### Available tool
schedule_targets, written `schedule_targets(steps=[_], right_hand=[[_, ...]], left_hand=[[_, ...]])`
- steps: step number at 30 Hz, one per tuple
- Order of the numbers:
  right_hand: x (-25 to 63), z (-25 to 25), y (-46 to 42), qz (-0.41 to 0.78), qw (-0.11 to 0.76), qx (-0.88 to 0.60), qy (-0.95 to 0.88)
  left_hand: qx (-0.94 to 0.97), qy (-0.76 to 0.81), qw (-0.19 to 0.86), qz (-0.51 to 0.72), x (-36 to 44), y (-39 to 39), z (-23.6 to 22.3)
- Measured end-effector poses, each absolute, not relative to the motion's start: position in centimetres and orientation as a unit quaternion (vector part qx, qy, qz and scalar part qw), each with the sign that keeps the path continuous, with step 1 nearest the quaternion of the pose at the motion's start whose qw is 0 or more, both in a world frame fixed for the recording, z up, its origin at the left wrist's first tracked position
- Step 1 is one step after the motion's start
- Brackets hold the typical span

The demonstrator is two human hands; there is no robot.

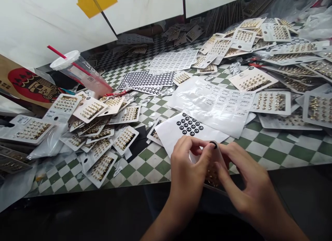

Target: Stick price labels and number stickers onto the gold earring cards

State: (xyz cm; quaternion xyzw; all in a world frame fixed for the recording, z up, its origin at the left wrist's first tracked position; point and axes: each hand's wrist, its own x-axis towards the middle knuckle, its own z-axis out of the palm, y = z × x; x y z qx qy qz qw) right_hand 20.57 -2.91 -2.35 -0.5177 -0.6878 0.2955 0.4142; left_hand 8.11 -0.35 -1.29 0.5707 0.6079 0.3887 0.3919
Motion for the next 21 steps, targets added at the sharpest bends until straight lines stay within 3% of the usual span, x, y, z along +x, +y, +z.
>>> schedule_targets(steps=[5, 10, 13, 17, 21], right_hand=[[20.6, -2.5, -2.9, 0.334, 0.449, -0.486, -0.671], [21.2, -2.6, -2.2, 0.533, 0.479, -0.461, -0.523], [21.5, -3.0, -1.6, 0.665, 0.485, -0.421, -0.381], [20.5, -3.5, -0.9, 0.805, 0.404, -0.342, -0.269], [18.8, -3.2, -0.1, 0.781, 0.326, -0.338, -0.412]], left_hand=[[0.607, 0.632, 0.370, 0.309, 7.8, 0.2, -1.0], [0.672, 0.622, 0.231, 0.329, 5.3, 1.4, -0.8], [0.730, 0.519, 0.239, 0.375, 3.1, 2.0, -0.9], [0.809, 0.377, 0.276, 0.356, 1.5, 1.9, -0.9], [0.819, 0.346, 0.243, 0.388, 0.5, 1.8, -0.5]])
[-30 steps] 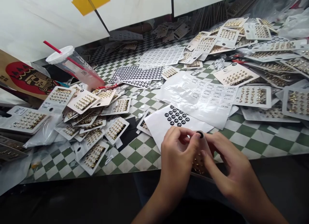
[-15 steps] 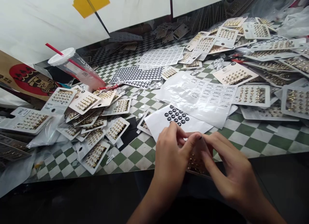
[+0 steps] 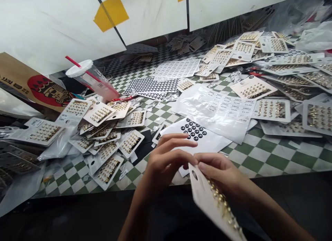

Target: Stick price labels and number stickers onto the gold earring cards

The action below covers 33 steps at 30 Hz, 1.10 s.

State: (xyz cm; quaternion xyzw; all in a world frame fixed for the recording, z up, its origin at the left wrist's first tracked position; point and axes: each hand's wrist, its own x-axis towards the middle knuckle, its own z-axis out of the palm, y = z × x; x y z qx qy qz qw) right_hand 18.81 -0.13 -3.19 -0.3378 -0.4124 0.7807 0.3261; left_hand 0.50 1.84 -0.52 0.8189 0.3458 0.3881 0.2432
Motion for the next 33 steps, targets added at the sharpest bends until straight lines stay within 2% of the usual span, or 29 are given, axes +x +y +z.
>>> schedule_targets(steps=[3, 7, 8, 10, 14, 16, 19, 21, 24, 27, 33], right_hand=[[19.2, -3.1, 1.3, 0.629, 0.326, -0.396, -0.584], [22.7, -4.5, 4.0, 0.263, 0.338, -0.527, -0.734], [23.8, -5.0, 4.6, 0.172, 0.314, -0.547, -0.757], [26.1, -6.1, 5.6, 0.061, 0.242, -0.564, -0.787], [28.7, -7.5, 6.1, 0.036, 0.137, -0.563, -0.814], [28.7, -7.6, 6.0, 0.031, 0.127, -0.557, -0.820], [28.1, -7.0, 5.9, 0.025, 0.120, -0.542, -0.831], [27.9, -6.1, 6.5, 0.037, 0.106, -0.522, -0.846], [28.8, -4.2, 8.9, 0.029, 0.089, -0.547, -0.832], [30.8, -2.5, 12.6, -0.023, 0.097, -0.674, -0.732], [32.9, -1.8, 17.1, 0.020, 0.086, -0.736, -0.671]], left_hand=[[0.762, 0.432, 0.218, 0.432, -2.8, 2.9, 0.2], [0.551, 0.606, 0.097, 0.565, -10.0, 5.6, 1.0], [0.515, 0.657, 0.124, 0.537, -11.7, 6.2, 1.1], [0.469, 0.742, 0.074, 0.473, -14.0, 6.9, 1.1], [0.520, 0.766, -0.086, 0.369, -12.7, 6.5, 0.0], [0.595, 0.733, -0.052, 0.325, -9.7, 6.0, -0.8], [0.714, 0.646, 0.076, 0.259, -4.4, 5.9, -1.6], [0.767, 0.586, 0.114, 0.236, -1.4, 6.3, -1.9], [0.818, 0.527, 0.126, 0.195, 1.5, 7.2, -2.0], [0.826, 0.526, 0.118, 0.166, 2.9, 7.9, -2.0], [0.811, 0.570, 0.092, 0.100, 2.8, 7.6, -2.4]])
